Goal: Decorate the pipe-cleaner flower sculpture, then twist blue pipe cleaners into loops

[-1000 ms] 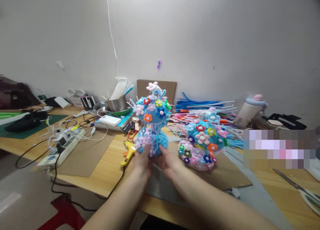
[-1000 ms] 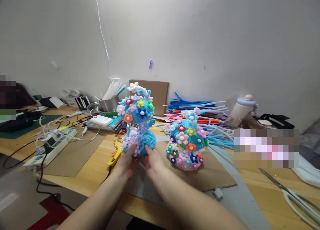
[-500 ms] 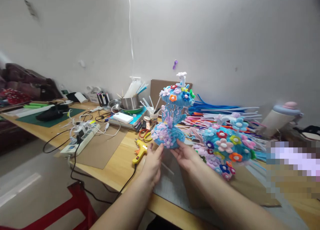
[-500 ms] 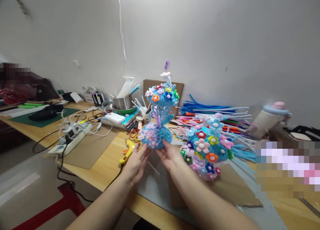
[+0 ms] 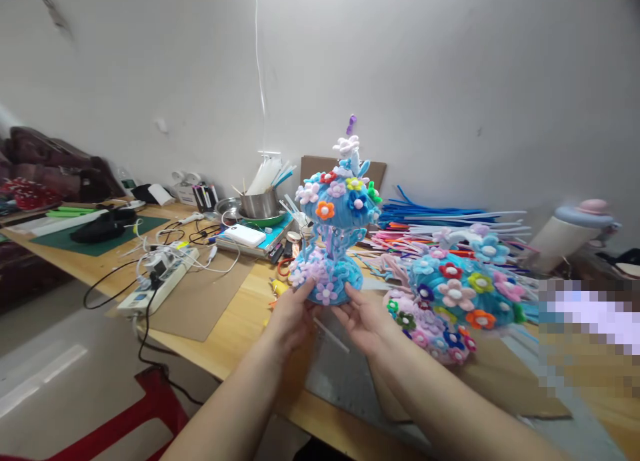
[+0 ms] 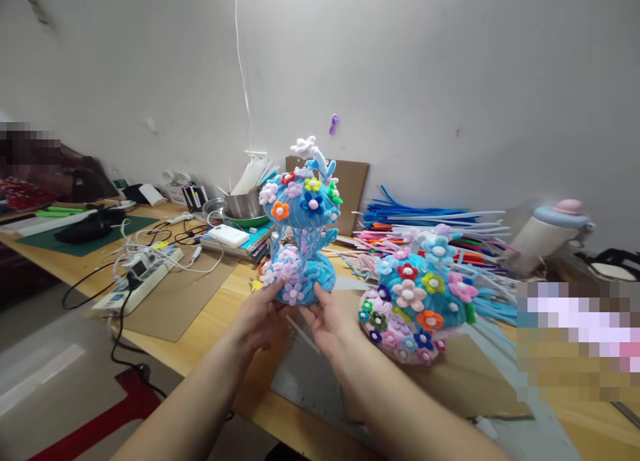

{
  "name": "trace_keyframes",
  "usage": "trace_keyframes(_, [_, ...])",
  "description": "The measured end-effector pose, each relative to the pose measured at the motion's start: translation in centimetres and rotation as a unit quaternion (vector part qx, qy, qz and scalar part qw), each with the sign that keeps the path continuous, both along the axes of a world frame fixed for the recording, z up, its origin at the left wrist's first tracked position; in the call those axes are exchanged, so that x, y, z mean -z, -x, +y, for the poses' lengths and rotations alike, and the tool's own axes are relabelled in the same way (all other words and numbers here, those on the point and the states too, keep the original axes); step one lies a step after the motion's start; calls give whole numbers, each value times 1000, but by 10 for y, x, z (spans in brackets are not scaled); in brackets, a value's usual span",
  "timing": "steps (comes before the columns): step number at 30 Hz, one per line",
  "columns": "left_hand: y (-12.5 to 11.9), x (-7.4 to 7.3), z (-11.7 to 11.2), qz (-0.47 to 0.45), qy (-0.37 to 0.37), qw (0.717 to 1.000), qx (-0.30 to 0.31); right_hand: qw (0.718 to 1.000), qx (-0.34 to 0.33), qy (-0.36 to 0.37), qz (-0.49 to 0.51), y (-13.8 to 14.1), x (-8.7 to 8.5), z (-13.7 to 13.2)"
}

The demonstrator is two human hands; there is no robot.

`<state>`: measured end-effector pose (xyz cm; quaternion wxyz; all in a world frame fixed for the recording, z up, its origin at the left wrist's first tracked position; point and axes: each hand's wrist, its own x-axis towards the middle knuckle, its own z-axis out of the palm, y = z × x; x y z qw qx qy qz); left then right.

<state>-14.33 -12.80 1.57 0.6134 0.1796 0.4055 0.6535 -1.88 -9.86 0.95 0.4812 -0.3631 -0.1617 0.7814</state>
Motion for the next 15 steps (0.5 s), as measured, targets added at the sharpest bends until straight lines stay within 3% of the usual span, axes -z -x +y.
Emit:
trace_keyframes(9, [-10, 12, 22, -13, -3, 1000, -2, 999, 1, 0, 35, -13, 0, -5])
trace_keyframes(13, [-16, 22, 42, -33, 18, 999, -6, 999, -36, 27, 25, -35, 5, -30])
trace_keyframes(15, [-19, 29, 55, -43, 37, 998, -9, 995, -93, 37, 18, -48, 6, -50])
